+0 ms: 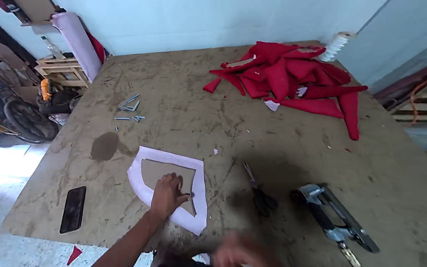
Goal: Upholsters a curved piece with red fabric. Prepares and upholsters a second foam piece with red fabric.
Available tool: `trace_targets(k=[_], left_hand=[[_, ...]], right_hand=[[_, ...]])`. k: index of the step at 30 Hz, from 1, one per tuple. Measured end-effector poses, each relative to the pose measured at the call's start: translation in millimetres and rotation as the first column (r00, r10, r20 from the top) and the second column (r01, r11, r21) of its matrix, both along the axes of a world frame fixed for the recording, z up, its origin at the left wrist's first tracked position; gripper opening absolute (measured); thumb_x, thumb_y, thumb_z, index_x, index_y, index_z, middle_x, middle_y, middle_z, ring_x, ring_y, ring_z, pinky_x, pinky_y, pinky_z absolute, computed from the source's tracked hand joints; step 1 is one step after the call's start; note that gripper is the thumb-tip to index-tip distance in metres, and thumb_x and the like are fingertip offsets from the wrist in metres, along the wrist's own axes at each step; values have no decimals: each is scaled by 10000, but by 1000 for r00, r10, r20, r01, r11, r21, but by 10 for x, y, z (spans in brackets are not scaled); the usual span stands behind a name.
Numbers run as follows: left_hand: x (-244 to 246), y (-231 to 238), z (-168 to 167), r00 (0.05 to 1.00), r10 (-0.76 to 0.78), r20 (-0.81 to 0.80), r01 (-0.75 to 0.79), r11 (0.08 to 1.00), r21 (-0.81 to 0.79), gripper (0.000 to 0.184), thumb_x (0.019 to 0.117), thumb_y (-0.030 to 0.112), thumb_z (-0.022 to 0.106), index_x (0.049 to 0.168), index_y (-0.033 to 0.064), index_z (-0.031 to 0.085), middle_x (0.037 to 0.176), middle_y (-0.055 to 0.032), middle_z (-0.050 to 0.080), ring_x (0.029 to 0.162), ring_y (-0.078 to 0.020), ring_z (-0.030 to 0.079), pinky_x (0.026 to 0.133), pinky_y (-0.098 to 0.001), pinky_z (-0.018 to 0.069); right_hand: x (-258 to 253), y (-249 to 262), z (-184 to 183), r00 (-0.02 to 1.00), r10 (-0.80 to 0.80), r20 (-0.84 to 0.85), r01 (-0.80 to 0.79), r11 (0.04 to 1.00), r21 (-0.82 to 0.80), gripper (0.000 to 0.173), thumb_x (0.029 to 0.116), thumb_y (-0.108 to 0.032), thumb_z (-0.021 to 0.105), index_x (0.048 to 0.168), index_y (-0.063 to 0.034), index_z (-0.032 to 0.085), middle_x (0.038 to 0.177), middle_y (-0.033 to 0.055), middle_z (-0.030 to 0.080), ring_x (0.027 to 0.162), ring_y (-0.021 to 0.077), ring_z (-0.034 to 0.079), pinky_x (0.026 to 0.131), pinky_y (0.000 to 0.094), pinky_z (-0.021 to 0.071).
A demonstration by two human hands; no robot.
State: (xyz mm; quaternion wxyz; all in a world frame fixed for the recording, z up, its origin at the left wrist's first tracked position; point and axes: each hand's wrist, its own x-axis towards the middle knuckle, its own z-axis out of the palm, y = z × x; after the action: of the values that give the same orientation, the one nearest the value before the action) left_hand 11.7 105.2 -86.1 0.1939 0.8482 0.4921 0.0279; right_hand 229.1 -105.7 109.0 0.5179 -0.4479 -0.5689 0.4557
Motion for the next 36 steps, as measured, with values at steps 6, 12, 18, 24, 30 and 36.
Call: trace_targets(k=[6,12,18,24,30,36], left_hand=[[57,170,54,983,-123,-133,92,972,-217,696,692,793,744,941,143,722,987,-47,670,1011,-247,643,957,-485,526],[94,129,160,967,-135,-216,65,951,-303,799,638,724,826,1165,136,699,1187,-84,644,1146,-275,619,998,-491,527],[142,100,121,964,-109,-243,21,941,-339,883,625,689,857,1290,148,646,1241,-92,632,1155,-282,622,988,-490,538],[272,151,101,952,-95,-292,-25,923,-384,844,606,659,895,1231,143,659,1205,-88,624,1152,-290,607,982,-489,537],[343,149,7,949,-79,-305,-29,942,-334,831,586,646,915,1193,132,676,1149,-72,634,1128,-274,617,956,-468,557],[350,100,-108,958,-44,-282,-28,969,-247,790,575,621,939,1134,123,687,1091,-72,636,1073,-271,627,917,-462,569]], right_hand=[[-281,400,-2233,633,-167,756,614,703,-359,395,892,-443,728,1138,-134,729,1229,137,648,1194,314,606,999,511,529],[-572,731,-2143,602,-45,797,590,698,-407,220,920,-305,660,992,-112,738,1146,94,668,1146,269,614,989,446,521],[-543,487,-2167,856,-208,473,507,513,-693,399,945,-405,697,1211,-112,647,969,27,743,826,157,744,774,399,647],[-555,532,-2231,943,-331,15,139,354,-925,373,949,-345,753,1137,-30,689,952,103,771,770,235,770,678,408,666],[-539,485,-2214,829,-546,-124,151,432,-889,365,952,-290,749,1197,-31,670,984,101,776,787,252,764,585,396,638],[-509,519,-2295,913,-408,2,201,445,-872,422,907,-440,776,1082,-62,711,805,35,759,646,190,734,587,371,646]])
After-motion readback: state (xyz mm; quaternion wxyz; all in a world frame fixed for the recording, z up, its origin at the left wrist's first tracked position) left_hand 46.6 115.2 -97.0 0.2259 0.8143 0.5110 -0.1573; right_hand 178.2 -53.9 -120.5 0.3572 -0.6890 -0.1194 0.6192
